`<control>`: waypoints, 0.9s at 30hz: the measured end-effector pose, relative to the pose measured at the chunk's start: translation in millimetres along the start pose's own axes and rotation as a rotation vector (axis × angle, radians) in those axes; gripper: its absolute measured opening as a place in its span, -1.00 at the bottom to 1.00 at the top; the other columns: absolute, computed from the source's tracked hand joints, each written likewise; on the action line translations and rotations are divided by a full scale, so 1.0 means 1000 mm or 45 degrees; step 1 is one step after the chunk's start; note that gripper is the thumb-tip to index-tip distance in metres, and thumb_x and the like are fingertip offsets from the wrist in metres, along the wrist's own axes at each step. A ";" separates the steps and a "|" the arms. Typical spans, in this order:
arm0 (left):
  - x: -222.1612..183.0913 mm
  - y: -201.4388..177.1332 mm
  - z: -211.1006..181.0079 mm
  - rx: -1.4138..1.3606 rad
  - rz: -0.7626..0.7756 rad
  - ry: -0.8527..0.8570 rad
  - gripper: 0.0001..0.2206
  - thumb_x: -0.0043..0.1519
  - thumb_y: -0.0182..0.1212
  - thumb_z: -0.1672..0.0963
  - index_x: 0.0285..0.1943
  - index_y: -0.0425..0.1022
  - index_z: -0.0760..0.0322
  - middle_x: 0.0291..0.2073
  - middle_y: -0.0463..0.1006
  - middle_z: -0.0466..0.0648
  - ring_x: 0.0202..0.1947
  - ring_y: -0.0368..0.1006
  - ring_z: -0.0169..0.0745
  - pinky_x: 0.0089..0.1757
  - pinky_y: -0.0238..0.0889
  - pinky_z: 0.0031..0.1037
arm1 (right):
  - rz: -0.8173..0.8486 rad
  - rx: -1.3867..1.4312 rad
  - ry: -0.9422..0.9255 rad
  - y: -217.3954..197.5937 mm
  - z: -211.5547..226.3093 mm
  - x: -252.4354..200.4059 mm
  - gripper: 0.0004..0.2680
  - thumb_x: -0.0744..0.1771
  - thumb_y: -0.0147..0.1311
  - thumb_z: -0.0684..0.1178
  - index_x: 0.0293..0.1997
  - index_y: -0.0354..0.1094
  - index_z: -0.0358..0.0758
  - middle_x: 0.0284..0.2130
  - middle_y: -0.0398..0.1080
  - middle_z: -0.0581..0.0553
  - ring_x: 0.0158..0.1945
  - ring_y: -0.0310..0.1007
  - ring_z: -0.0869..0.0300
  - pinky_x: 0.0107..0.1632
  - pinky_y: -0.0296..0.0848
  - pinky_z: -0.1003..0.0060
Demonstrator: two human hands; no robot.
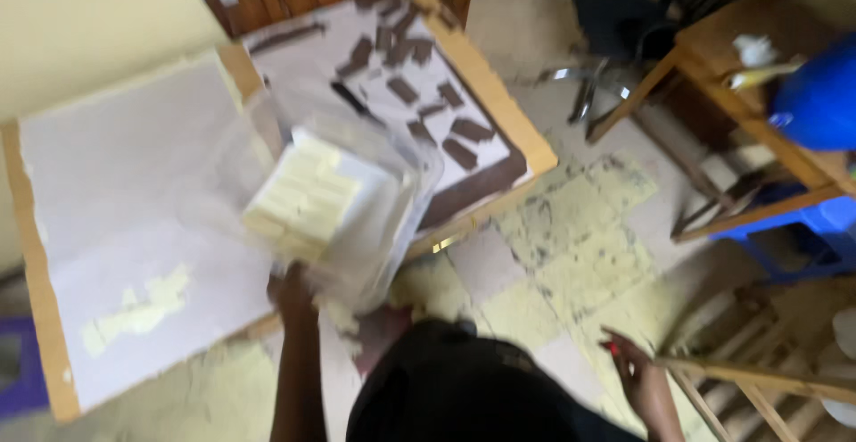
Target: The person places pieces of white and dark chocolate pastries into a clear plastic container by hand, arranging them in neat rows.
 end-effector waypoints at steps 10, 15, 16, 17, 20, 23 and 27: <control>-0.066 0.162 -0.002 -0.269 -0.240 -0.032 -0.66 0.04 0.16 0.20 0.04 0.44 0.24 -0.53 0.17 -0.17 -0.56 0.06 -0.30 -0.51 -0.02 -0.41 | 0.076 0.074 -0.096 -0.111 -0.095 0.225 -0.75 0.43 -0.05 -0.04 0.24 0.47 -0.06 -0.09 0.66 -0.03 0.03 0.62 0.25 0.08 0.45 0.39; -0.058 0.248 0.020 -0.386 -0.521 0.034 -0.59 0.01 0.22 0.20 0.09 0.44 0.41 -0.10 0.53 0.06 -0.18 0.47 -0.04 -0.30 0.40 -0.25 | 0.353 0.007 -0.190 -0.166 -0.105 0.385 -0.72 0.40 -0.02 -0.13 0.26 0.46 0.00 -0.10 0.69 -0.07 0.06 0.62 0.25 0.19 0.42 0.37; -0.040 0.260 0.034 -0.362 -0.619 0.071 -0.56 -0.04 0.24 0.15 0.07 0.46 0.38 -0.20 0.54 0.02 -0.29 0.42 -0.12 -0.38 0.32 -0.30 | 0.371 -0.052 -0.274 -0.175 -0.116 0.423 -0.71 0.41 -0.05 -0.09 0.28 0.43 0.04 -0.07 0.67 -0.04 0.08 0.62 0.24 0.13 0.45 0.35; -0.022 0.270 0.047 -0.335 -0.718 0.106 -0.52 -0.10 0.25 0.11 0.05 0.48 0.35 -0.30 0.54 -0.03 -0.40 0.37 -0.19 -0.45 0.24 -0.35 | 0.390 -0.109 -0.359 -0.184 -0.125 0.461 -0.71 0.41 -0.09 -0.05 0.30 0.40 0.07 -0.05 0.66 -0.01 0.10 0.62 0.22 0.08 0.49 0.33; -0.031 0.295 0.047 -0.109 -0.872 0.069 -0.47 -0.07 0.26 0.05 0.10 0.53 0.36 -0.10 0.62 0.07 -0.18 0.51 0.02 -0.19 0.37 -0.26 | 0.400 -0.353 -0.414 -0.216 -0.120 0.550 -0.69 0.39 -0.06 0.04 0.30 0.40 0.16 -0.01 0.65 0.20 0.01 0.68 0.29 -0.01 0.65 0.35; -0.021 0.310 0.050 -0.337 -0.876 0.105 -0.17 -0.04 0.29 0.12 0.50 0.11 0.49 0.35 0.34 0.24 0.24 0.38 0.21 0.04 0.43 -0.32 | 0.520 -0.515 -0.388 -0.241 -0.027 0.608 -0.66 0.41 -0.23 0.23 0.33 0.36 0.26 0.10 0.58 0.14 0.12 0.60 0.13 0.13 0.55 0.20; -0.029 0.314 0.056 -0.395 -0.943 0.091 -0.55 -0.08 0.29 0.13 0.06 0.53 0.25 -0.12 0.59 -0.11 -0.20 0.44 -0.15 -0.37 0.37 -0.33 | 0.707 -0.411 -0.683 -0.208 0.034 0.684 -0.63 0.39 -0.21 0.23 0.26 0.42 0.05 0.30 0.39 0.05 0.34 0.38 0.10 0.30 0.35 0.13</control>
Point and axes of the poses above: each hand's wrist, its own x-axis towards the middle knuckle, its own y-axis out of the palm, z = x × y, the point moved 2 cm from there along x, towards the middle knuckle
